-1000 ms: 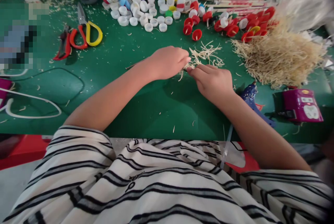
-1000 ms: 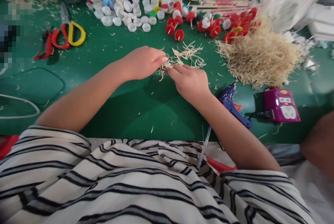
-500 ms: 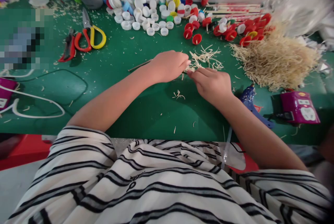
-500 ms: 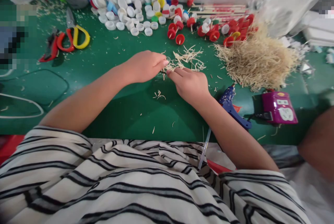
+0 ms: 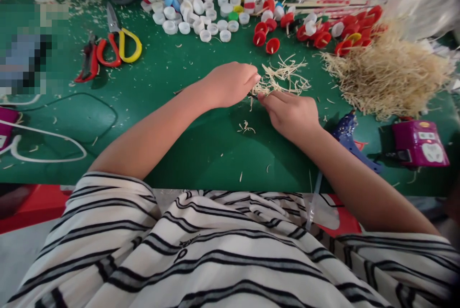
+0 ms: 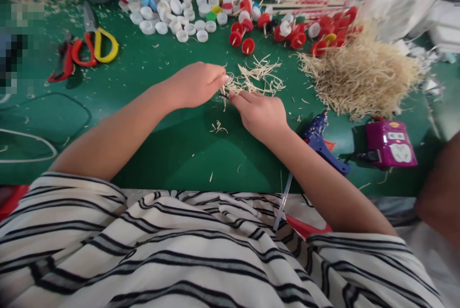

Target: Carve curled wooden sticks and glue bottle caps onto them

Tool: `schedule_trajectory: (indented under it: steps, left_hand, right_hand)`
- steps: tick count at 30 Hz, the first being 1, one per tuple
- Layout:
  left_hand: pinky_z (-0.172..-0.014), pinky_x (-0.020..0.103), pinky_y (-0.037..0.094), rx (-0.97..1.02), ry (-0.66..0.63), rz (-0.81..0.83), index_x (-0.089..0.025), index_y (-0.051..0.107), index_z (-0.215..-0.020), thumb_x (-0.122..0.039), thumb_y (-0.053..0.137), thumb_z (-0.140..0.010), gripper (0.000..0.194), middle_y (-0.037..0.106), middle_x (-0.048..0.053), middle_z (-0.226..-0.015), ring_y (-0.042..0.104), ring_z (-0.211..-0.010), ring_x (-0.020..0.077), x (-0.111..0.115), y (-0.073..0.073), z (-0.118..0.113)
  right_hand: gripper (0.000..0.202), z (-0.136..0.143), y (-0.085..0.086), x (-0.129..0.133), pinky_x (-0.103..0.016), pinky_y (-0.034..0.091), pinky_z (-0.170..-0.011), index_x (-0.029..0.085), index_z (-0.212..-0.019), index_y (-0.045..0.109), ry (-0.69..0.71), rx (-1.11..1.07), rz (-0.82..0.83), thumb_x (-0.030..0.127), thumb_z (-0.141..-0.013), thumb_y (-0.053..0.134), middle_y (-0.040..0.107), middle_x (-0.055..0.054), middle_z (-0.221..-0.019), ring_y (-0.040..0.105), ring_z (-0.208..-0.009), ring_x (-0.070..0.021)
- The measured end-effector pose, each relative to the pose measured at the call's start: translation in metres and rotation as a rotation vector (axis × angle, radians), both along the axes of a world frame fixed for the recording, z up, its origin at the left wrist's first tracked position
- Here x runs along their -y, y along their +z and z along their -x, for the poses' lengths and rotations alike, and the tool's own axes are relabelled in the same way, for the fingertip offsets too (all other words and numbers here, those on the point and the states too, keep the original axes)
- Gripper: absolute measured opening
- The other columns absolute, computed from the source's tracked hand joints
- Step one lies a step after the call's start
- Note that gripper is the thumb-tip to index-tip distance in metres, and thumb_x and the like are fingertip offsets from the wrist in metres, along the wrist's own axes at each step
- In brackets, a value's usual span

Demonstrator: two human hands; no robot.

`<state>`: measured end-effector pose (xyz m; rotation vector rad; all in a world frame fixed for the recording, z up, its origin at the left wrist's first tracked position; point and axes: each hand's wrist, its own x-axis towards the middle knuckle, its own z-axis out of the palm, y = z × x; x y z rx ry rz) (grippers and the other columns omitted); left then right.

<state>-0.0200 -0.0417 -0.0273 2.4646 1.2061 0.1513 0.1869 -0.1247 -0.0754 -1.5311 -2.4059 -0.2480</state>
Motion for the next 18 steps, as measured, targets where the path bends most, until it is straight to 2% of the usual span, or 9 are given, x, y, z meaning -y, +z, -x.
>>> schedule_trajectory:
  steps: [3, 8, 14, 18]
  left_hand:
    - [-0.075, 0.040, 0.033, 0.003, -0.005, 0.002, -0.023, 0.065, -0.090, -0.036, 0.039, -0.113, 0.037, 0.059, 0.007, -0.078, 0.053, -0.075, 0.0239, 0.000, -0.001, 0.001]
    - [-0.073, 0.039, 0.032, -0.018, -0.017, 0.004, -0.022, 0.063, -0.090, -0.034, 0.040, -0.113, 0.034, 0.057, 0.006, -0.078, 0.050, -0.073, 0.0225, 0.005, 0.004, 0.002]
    - [-0.071, 0.039, 0.031, -0.049, 0.005, 0.016, -0.022, 0.067, -0.100, -0.035, 0.038, -0.112, 0.034, 0.057, 0.006, -0.078, 0.047, -0.069, 0.0227, 0.003, 0.004, 0.001]
    - [-0.072, 0.039, 0.031, -0.007, 0.025, 0.039, -0.022, 0.066, -0.101, -0.035, 0.037, -0.112, 0.034, 0.058, 0.006, -0.081, 0.047, -0.071, 0.0224, -0.001, -0.001, 0.003]
  right_hand:
    - [0.037, -0.001, -0.005, 0.002, -0.036, 0.024, -0.059, 0.023, -0.113, 0.083, 0.010, 0.014, 0.011, 0.028, -0.113, 0.045, 0.083, -0.007, -0.101, 0.068, -0.083, -0.0184]
    - [0.042, -0.005, -0.011, 0.004, -0.037, 0.018, -0.058, 0.023, -0.104, 0.082, 0.040, 0.075, 0.033, 0.034, -0.116, 0.043, 0.080, -0.006, -0.091, 0.065, -0.079, -0.0181]
    - [0.046, -0.004, -0.003, -0.004, -0.036, 0.025, -0.062, 0.023, -0.101, 0.081, -0.001, 0.007, -0.038, 0.035, -0.118, 0.040, 0.082, -0.006, -0.097, 0.067, -0.083, -0.0182]
    - [0.041, -0.002, -0.004, -0.005, -0.035, 0.025, -0.061, 0.021, -0.105, 0.081, -0.006, -0.008, 0.005, 0.034, -0.116, 0.044, 0.081, -0.007, -0.096, 0.066, -0.080, -0.0182]
